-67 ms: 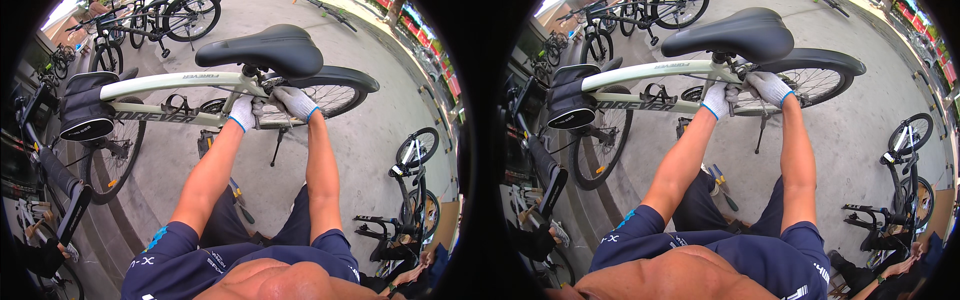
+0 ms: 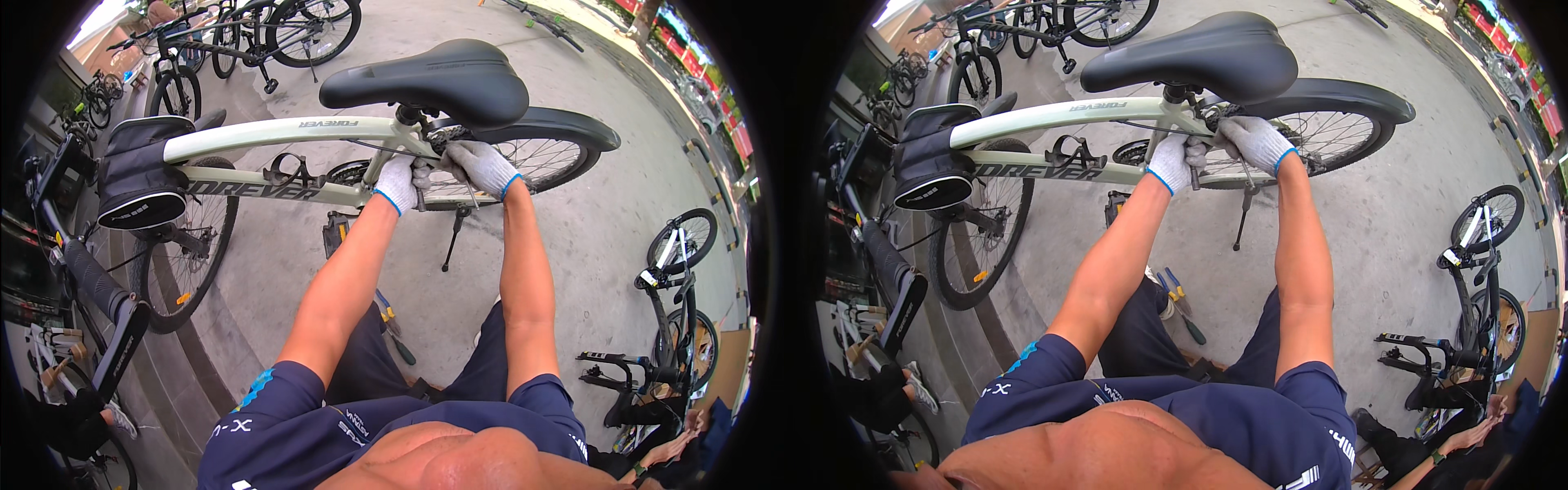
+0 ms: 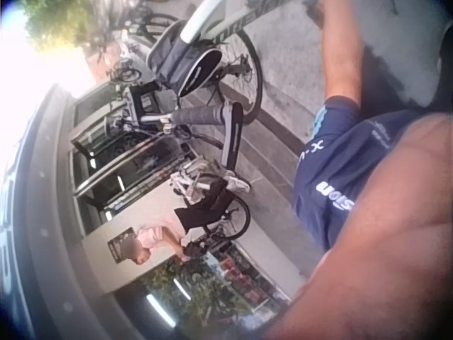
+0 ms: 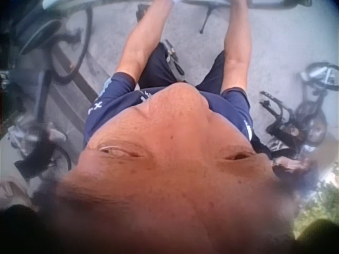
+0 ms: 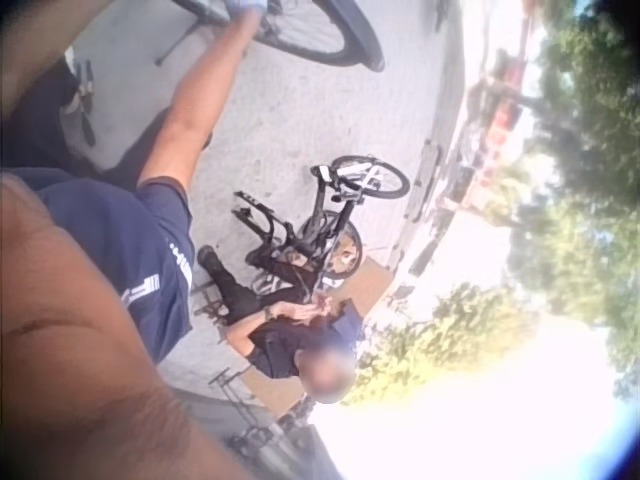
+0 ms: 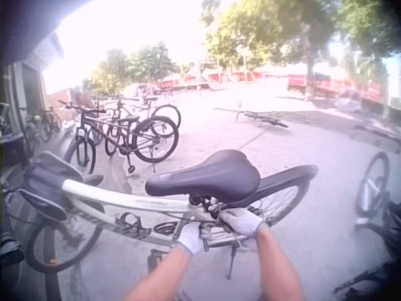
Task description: The person retrieves a bicycle mudguard from a shelf, walks outside, and installs it on the rear wheel of a bicycle. They use a wrench to tighten bolts and secure the mudguard in place.
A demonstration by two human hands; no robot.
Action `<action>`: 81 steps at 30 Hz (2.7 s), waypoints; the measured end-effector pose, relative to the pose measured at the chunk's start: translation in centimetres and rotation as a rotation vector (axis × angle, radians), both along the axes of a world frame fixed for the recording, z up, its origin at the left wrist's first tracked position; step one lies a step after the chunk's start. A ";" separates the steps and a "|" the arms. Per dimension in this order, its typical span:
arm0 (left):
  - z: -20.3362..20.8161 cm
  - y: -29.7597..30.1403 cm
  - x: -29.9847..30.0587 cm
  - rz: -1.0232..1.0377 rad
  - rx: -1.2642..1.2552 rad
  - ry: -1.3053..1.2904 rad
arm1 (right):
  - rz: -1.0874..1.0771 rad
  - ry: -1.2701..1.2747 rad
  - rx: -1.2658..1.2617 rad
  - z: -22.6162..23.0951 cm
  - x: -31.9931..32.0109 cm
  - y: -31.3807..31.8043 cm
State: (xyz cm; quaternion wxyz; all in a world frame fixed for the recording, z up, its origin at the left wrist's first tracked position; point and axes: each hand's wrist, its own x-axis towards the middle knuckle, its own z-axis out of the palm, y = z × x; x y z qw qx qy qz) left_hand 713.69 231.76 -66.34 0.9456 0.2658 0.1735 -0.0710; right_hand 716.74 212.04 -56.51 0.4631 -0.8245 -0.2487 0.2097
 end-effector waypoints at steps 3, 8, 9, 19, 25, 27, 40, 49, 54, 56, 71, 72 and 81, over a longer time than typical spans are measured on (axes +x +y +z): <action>-0.1 0.0 0.0 0.011 0.002 0.022 | -0.013 -0.015 -0.023 0.0 0.1 0.2; -0.1 0.0 0.0 0.027 0.012 0.020 | -0.056 -0.106 -0.050 -0.5 0.2 0.6; -0.2 0.0 0.1 0.027 0.011 0.022 | -0.041 -0.058 -0.016 -0.6 0.1 0.7; -2.3 0.1 0.8 -0.030 0.153 -0.100 | -0.149 0.917 0.902 -2.0 -2.8 5.5; -2.4 -0.2 0.9 0.056 -0.078 -0.117 | -0.386 0.829 1.077 -3.0 -3.7 8.5; -2.1 0.6 0.2 -0.248 -0.511 -0.403 | -0.361 0.704 0.938 -2.6 -3.8 7.9; 0.2 0.6 0.1 -0.043 -0.012 0.034 | -0.188 0.462 0.446 -1.2 -1.7 1.8; -0.2 0.7 0.4 -0.054 -0.062 0.060 | -0.125 0.396 0.317 -0.8 -1.3 1.2; -0.3 0.8 0.4 -0.067 -0.042 0.020 | -0.093 0.371 0.277 -1.5 -0.4 0.9; -0.2 0.7 0.3 -0.064 -0.037 0.013 | -0.075 0.298 0.209 -1.4 -0.1 0.5; -0.1 0.8 0.2 -0.096 -0.020 -0.067 | 0.057 0.540 0.188 -1.6 -1.4 -1.8; -0.3 0.9 0.1 -0.092 0.056 -0.059 | 0.132 0.545 0.214 -1.5 -1.6 -1.4; -6.3 1.0 2.6 -0.097 -0.087 -0.409 | -0.117 0.941 1.135 -3.0 -4.7 9.8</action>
